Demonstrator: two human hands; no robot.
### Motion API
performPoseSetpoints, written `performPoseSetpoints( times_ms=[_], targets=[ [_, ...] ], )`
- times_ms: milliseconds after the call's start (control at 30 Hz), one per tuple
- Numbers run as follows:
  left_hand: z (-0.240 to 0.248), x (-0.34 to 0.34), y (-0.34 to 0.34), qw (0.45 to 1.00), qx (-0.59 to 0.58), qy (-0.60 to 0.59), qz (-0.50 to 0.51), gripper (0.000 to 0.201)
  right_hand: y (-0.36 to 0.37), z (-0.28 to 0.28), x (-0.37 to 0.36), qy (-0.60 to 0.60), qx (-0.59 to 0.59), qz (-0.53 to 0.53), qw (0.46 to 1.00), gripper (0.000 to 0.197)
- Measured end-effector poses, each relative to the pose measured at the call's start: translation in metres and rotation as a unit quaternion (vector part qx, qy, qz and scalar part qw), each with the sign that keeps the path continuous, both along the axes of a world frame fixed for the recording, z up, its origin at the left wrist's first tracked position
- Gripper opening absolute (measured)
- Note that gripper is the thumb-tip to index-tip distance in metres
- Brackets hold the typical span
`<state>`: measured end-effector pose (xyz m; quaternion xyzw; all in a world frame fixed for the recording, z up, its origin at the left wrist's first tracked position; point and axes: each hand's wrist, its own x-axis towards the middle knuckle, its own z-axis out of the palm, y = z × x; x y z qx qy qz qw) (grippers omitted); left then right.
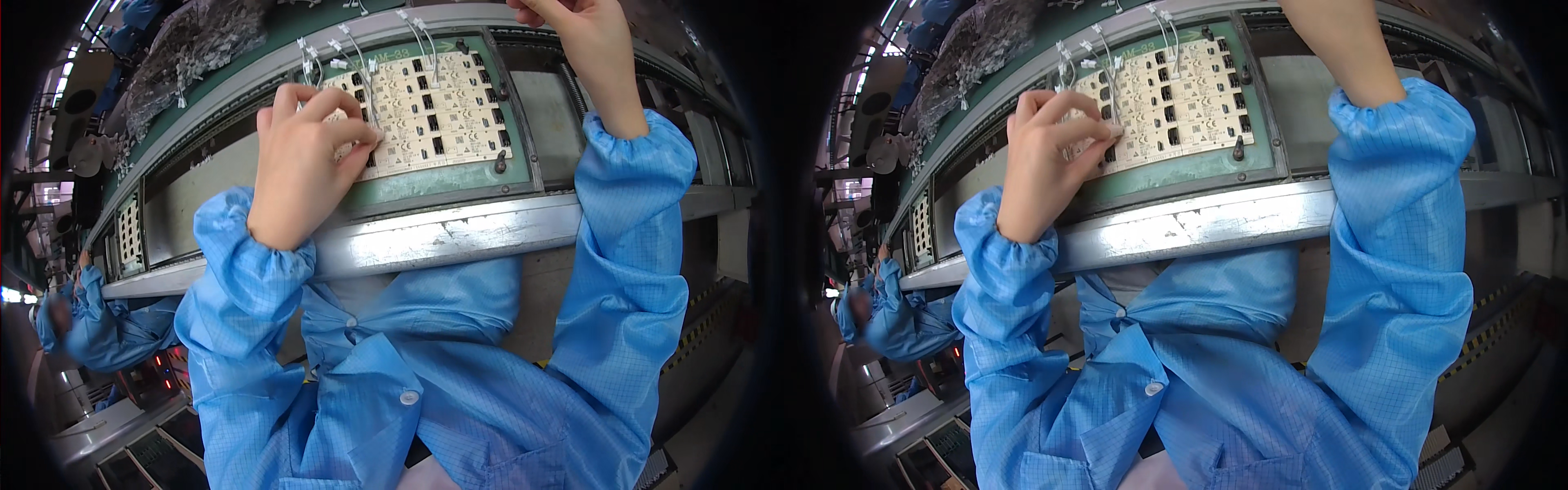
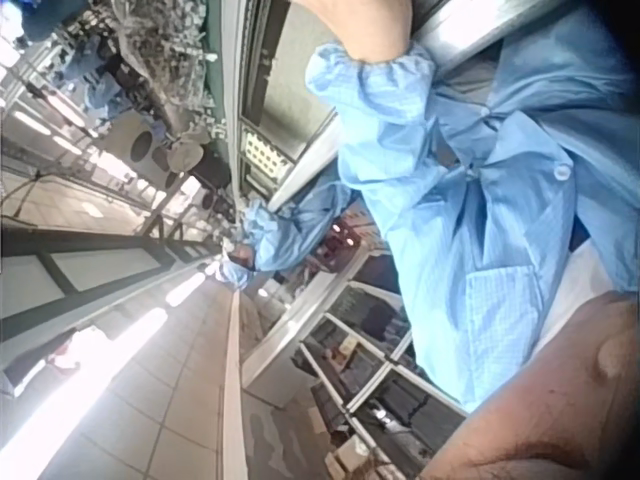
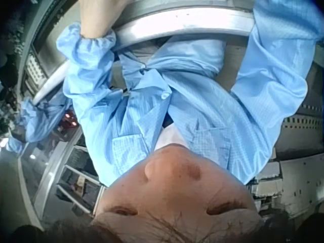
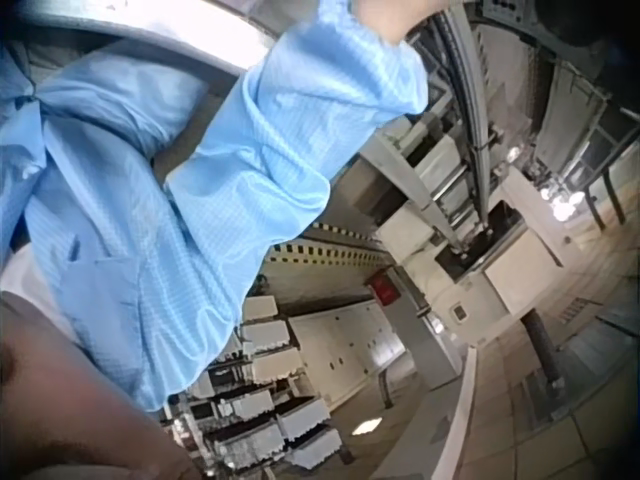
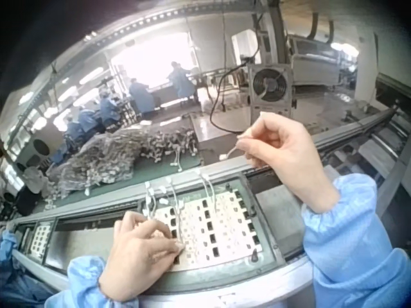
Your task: Assemble electronic components onto a panel on an assembly line.
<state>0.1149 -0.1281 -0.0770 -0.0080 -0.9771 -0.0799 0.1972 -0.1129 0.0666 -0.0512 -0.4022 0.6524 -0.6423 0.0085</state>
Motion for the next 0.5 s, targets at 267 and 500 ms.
performPoseSetpoints(
  times_ms=[267,500],
  targets=[
    [0.001,-0.014,-0.001,0.992,0.089,-0.064,0.057,0.008,-0.004,-0.007,0.01,-0.01,0.003,0.035,0.999,0.009],
    [-0.004,-0.01,0.005,0.986,0.131,-0.066,0.076,0.009,0.0,-0.015,0.0,0.077,0.036,-0.004,0.996,0.009]
  ],
)
